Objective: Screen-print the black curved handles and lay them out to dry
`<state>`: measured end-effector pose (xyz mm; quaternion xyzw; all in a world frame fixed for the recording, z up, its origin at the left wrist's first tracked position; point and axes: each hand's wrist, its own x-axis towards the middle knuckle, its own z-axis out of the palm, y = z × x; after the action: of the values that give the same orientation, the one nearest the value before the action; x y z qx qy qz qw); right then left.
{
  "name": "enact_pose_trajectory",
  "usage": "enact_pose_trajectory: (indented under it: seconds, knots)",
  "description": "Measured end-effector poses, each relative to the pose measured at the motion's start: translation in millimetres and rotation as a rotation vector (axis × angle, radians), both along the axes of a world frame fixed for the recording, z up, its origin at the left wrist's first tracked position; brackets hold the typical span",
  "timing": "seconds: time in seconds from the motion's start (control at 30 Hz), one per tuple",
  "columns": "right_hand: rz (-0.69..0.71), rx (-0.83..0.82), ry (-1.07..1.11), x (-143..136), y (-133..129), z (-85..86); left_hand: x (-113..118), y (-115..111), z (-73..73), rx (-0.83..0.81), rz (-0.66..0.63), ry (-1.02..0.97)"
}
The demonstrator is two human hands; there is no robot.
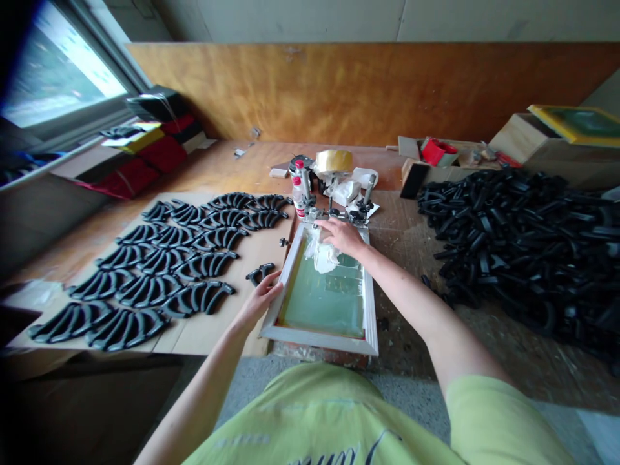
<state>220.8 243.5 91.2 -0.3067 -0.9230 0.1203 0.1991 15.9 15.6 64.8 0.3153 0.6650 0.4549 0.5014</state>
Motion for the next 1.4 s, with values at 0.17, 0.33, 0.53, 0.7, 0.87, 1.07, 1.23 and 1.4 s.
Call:
enact_pose_trajectory:
  seconds: [0.17, 0.33, 0.53, 0.7, 0.87, 1.07, 1.23, 1.4]
  knots:
    - [-0.274, 0.132, 0.159, 27, 51, 18.0, -2, 12, 54.8, 0.16, 0.031, 0.035]
    - [-0.731, -0.06, 0.265, 99, 46, -21.9, 5, 56, 97.3, 0.462, 0.096, -0.105]
    - [-0.245, -0.137, 0.018, 75, -33, -82.0, 15, 84, 92.5, 0.436, 0.159, -0.267]
    - [-0.216, 0.029, -0.031, 28, -99, -62.0, 52, 41, 23.4, -0.039, -0.085, -0.399]
    - [0.246, 0.085, -0.008, 22, -135, -59.1, 43, 1, -27.7, -0.106, 0.058, -0.376]
    - [-0.26, -0.055, -0.218, 193, -68, -94.6, -57, -26, -66.6, -0.241, 0.38, 0.036]
    - [-0.304, -0.126, -0.365, 302, -35, -128.7, -80, -23, -98.5, -0.43, 0.38, 0.236]
    - [-0.307, -0.102, -0.221, 231, -44, -112.4, -81, -7, -97.2, -0.48, 0.262, 0.339]
